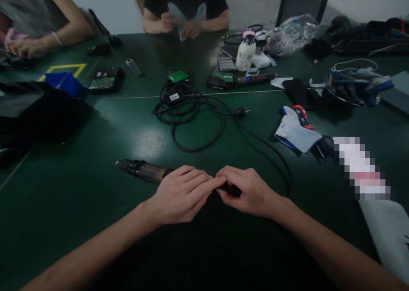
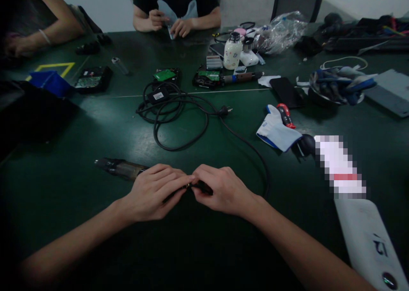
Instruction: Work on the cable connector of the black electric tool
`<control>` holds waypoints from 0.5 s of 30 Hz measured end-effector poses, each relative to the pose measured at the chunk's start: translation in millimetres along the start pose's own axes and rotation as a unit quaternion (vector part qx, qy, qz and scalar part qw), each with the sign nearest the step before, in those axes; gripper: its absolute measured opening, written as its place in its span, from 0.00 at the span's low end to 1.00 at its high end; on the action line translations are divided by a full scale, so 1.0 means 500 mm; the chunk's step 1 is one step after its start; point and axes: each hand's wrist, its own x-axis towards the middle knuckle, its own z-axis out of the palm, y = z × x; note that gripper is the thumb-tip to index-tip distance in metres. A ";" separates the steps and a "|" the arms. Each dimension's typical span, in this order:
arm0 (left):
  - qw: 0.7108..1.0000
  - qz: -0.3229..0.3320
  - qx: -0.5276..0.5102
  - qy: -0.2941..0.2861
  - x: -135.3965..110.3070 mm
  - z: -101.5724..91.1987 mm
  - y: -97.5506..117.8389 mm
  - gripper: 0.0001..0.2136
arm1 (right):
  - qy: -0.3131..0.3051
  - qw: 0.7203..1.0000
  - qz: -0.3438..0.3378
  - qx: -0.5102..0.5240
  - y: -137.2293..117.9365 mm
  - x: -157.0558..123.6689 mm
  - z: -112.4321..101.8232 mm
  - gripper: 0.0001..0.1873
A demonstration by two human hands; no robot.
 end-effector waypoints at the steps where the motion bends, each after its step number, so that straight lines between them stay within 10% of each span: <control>1: 1.000 0.000 0.007 0.004 0.000 0.001 0.000 0.25 | -0.001 1.000 -0.001 0.000 -0.001 0.000 -0.001 0.08; 15: 1.000 -0.006 0.027 0.009 0.005 -0.003 0.004 0.24 | -0.002 1.000 -0.005 0.002 -0.002 0.000 -0.003 0.06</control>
